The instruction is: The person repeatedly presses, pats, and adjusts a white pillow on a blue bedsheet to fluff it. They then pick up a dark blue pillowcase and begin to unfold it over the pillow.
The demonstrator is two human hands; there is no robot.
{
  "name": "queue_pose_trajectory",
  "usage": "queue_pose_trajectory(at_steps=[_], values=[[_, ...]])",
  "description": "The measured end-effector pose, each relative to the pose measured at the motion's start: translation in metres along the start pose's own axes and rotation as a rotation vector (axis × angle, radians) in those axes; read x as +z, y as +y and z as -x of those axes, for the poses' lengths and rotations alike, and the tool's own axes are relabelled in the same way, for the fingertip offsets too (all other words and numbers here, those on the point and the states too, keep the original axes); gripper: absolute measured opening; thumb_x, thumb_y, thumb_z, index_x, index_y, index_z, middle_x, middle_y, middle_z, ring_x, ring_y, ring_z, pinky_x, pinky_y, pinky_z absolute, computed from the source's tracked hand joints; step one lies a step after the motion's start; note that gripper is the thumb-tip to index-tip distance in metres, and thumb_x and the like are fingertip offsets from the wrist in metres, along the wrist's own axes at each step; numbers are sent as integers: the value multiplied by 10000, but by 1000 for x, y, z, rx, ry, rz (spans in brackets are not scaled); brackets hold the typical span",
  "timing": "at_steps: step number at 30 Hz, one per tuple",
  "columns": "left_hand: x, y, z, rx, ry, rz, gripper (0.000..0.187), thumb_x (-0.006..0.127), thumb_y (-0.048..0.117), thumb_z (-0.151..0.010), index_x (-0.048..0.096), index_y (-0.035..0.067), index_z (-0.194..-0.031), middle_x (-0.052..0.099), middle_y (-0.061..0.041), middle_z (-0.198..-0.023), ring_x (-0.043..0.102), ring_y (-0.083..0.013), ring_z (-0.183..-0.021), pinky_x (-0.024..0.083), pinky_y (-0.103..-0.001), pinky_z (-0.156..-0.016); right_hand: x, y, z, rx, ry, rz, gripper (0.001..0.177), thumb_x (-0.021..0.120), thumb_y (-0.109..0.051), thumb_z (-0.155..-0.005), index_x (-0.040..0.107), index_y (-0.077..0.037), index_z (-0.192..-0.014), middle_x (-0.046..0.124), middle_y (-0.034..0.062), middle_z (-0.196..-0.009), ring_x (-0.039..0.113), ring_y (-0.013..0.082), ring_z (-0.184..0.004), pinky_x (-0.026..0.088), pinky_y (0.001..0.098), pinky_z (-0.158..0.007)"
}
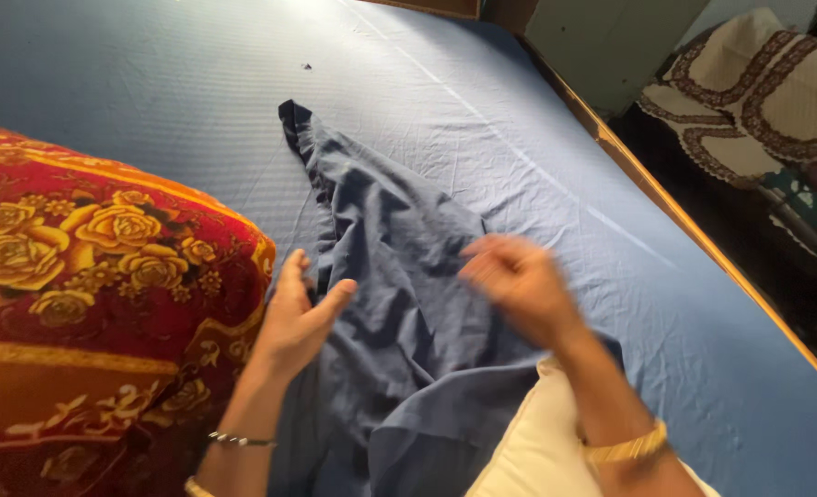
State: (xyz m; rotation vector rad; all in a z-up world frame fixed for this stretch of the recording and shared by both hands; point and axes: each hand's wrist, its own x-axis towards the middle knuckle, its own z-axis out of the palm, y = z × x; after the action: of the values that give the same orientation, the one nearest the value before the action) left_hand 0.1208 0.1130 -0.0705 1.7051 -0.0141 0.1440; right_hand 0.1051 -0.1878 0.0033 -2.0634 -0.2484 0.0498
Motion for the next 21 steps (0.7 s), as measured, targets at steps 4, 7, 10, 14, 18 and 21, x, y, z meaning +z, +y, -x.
queue_pose_trajectory(at_steps=[4,7,10,14,18,21], values=[[20,-6,8,69,9,-185,1063,844,356,-838,190,-104,-1539,437,-299,-1473,507,-281,-1266,456,-343,-984,-52,45,-3,249,481,539,470,837,-273,-795,749,6,-1164,771,169,-947,734,254,-840,565,363,-737],[22,-11,4,-132,11,210,1092,798,362,-771,143,-34,-1550,479,-118,-1405,605,-197,-1118,557,-343,-829,-26,29,1,200,315,148,370,775,-168,-781,763,-23,-1122,795,109,-916,739,175,-842,580,307,-761],[6,-27,-17,-367,50,527,950,778,418,-837,276,-35,-1504,634,-127,-1109,606,-169,-940,524,-331,-802,13,-39,30,217,-182,56,341,761,-114,-854,847,-5,-1165,769,166,-825,617,175,-648,483,346,-624],[-15,-39,-19,-412,63,756,638,722,548,-965,594,-23,-1218,468,-1,-895,438,-125,-761,399,-325,-669,42,-104,60,49,-807,292,311,735,-145,-805,796,-35,-1090,794,31,-862,749,112,-813,573,246,-747],[-15,-9,-4,-417,18,634,483,741,443,-886,666,37,-1137,629,-11,-887,577,-131,-778,468,-326,-690,16,-80,28,138,-185,87,337,709,-301,-851,811,-10,-987,802,72,-844,726,153,-739,578,290,-661],[-19,14,4,-379,-51,697,408,751,320,-797,672,71,-1110,728,-17,-925,700,-147,-835,574,-343,-743,6,-40,-18,135,343,398,547,786,-445,-854,668,-28,-1188,710,35,-842,679,99,-702,539,274,-638]])
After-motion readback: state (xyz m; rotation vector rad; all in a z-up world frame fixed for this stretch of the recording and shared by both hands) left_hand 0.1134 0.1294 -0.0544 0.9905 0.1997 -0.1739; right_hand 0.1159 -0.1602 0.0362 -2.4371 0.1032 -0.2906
